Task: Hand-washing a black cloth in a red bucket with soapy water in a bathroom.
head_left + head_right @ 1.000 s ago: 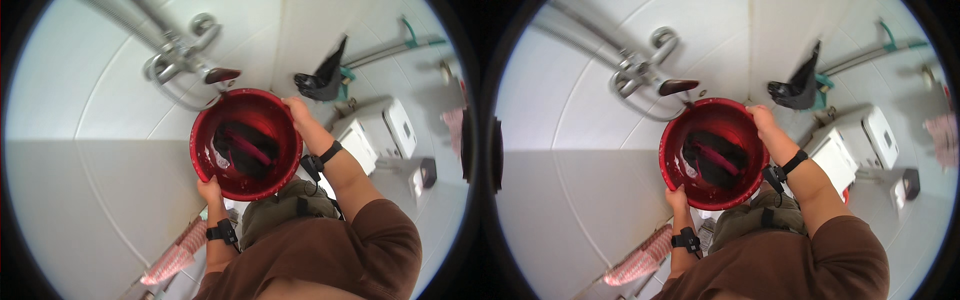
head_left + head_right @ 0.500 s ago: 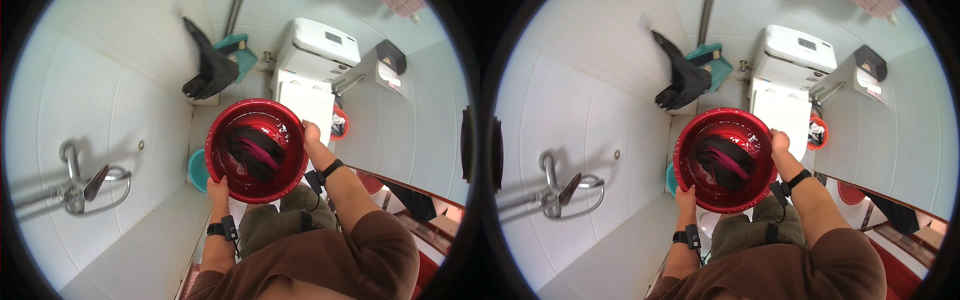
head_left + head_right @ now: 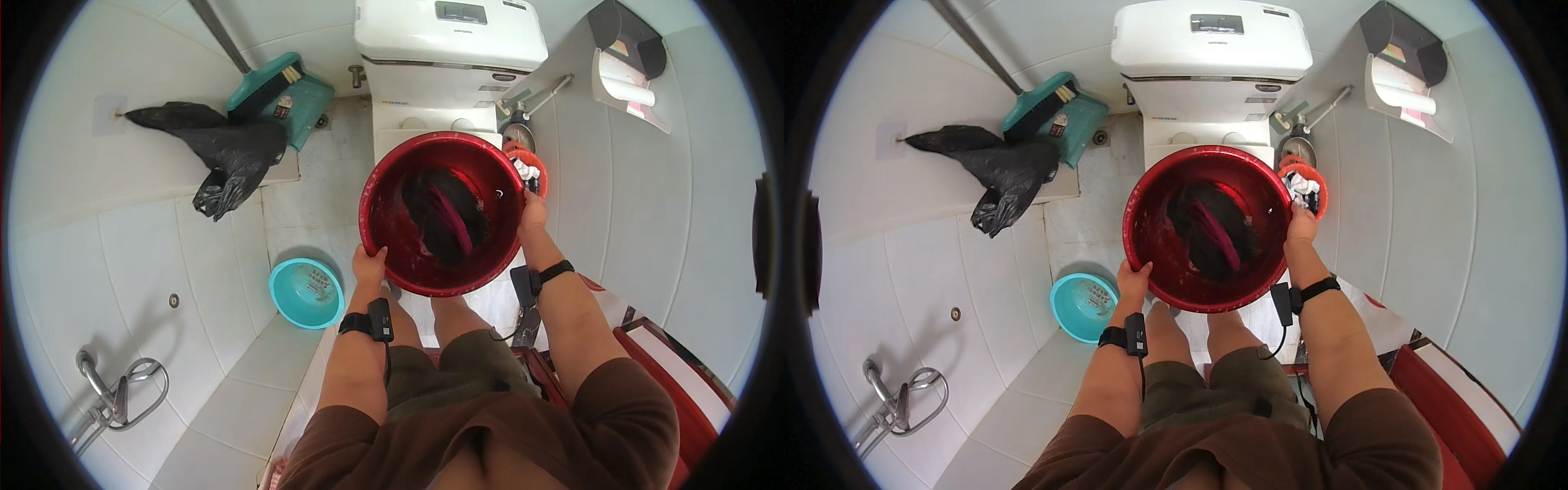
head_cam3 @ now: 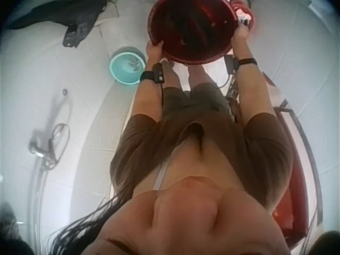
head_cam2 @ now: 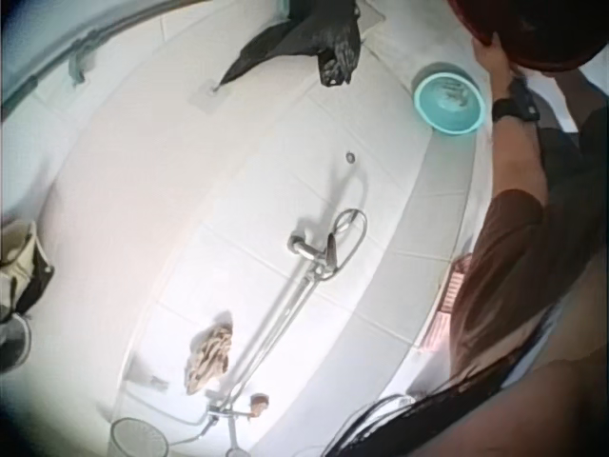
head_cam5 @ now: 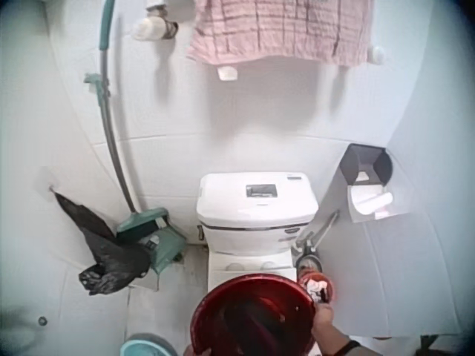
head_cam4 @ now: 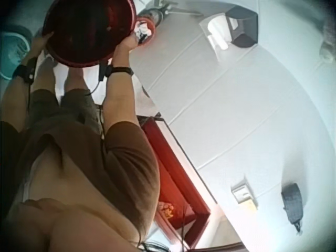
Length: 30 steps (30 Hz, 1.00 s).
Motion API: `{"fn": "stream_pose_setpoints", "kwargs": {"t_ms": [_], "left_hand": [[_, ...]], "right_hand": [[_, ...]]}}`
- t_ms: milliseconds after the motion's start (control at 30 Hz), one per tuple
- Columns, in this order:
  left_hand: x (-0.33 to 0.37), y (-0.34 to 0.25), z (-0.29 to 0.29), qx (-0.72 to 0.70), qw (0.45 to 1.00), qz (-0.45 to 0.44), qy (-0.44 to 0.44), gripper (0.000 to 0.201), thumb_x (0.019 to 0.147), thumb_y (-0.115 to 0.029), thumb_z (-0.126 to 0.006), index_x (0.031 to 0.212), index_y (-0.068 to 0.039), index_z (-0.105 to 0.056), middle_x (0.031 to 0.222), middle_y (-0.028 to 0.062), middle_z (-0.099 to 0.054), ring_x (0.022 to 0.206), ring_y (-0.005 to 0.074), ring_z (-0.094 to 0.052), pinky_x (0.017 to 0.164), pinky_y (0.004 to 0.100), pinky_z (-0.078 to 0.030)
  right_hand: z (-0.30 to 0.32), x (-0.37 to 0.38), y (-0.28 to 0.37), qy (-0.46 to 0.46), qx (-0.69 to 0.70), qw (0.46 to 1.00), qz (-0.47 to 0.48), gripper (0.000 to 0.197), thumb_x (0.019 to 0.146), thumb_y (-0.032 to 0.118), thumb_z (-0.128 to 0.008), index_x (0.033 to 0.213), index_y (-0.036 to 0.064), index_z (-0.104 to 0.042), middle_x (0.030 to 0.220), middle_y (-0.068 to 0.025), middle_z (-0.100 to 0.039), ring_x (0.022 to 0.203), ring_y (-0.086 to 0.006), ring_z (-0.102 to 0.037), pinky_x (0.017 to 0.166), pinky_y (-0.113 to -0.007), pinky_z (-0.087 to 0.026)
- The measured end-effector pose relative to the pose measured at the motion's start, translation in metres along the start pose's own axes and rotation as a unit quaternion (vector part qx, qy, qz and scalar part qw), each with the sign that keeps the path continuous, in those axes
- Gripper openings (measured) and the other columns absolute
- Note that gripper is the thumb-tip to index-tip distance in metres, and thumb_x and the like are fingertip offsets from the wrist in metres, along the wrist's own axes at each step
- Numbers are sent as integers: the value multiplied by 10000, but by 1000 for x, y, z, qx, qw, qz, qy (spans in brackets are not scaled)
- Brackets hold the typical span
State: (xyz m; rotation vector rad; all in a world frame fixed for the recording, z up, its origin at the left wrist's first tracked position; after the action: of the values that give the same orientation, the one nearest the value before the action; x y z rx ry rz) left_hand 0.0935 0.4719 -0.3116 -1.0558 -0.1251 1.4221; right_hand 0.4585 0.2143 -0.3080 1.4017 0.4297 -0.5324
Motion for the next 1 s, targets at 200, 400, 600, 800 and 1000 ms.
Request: {"fn": "stream_pose_setpoints", "kwargs": {"t_ms": [200,400,600,800,1000], "left_hand": [[29,4,-27,39,999,1,2,257,692,-156,-703,877,-9,-602,839,154,-646,786,283,-625,719,365,-475],[33,-14,-34,64,998,-2,9,279,693,-177,-701,884,-15,-579,848,174,-634,810,337,-609,726,395,-468],[32,-22,-16,168,979,-102,-46,305,698,-153,-685,934,-14,-549,852,159,-611,773,334,-592,707,412,-459],[6,-82,-33,-7,978,-204,40,256,736,-23,-600,970,-46,-500,777,109,-564,699,221,-581,624,328,-480],[-39,-49,-134,-164,922,89,340,343,830,-145,-574,1152,-95,-467,883,56,-578,806,174,-573,704,337,-488]], "right_hand": [[-1,40,-25,-10,17,1000,-24,126,763,147,-601,790,27,-574,774,-42,-579,689,-156,-527,660,-292,-424],[-1,56,-26,-24,-3,999,-46,167,759,166,-608,824,12,-598,761,-57,-592,677,-182,-545,657,-308,-438],[-41,-25,53,-51,-504,787,353,283,747,271,-643,627,17,-601,713,-177,-609,701,-346,-591,645,-423,-461],[-66,-61,-46,235,-474,840,118,320,771,310,-635,957,49,-614,919,-159,-626,900,-298,-596,810,-373,-456],[-95,-48,-58,180,-540,810,140,670,727,360,-678,1273,85,-402,1199,-209,-495,1144,-316,-468,967,-366,-368]]}}
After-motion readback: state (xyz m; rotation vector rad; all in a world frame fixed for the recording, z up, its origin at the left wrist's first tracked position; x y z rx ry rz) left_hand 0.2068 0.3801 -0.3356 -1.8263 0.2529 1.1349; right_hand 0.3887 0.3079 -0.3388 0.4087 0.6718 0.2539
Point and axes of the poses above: each hand's wrist, its own x-axis towards the middle knuckle, its own z-axis out of the back of the hand, y = z × x, the point moved 9 cm from there along x, towards the middle knuckle
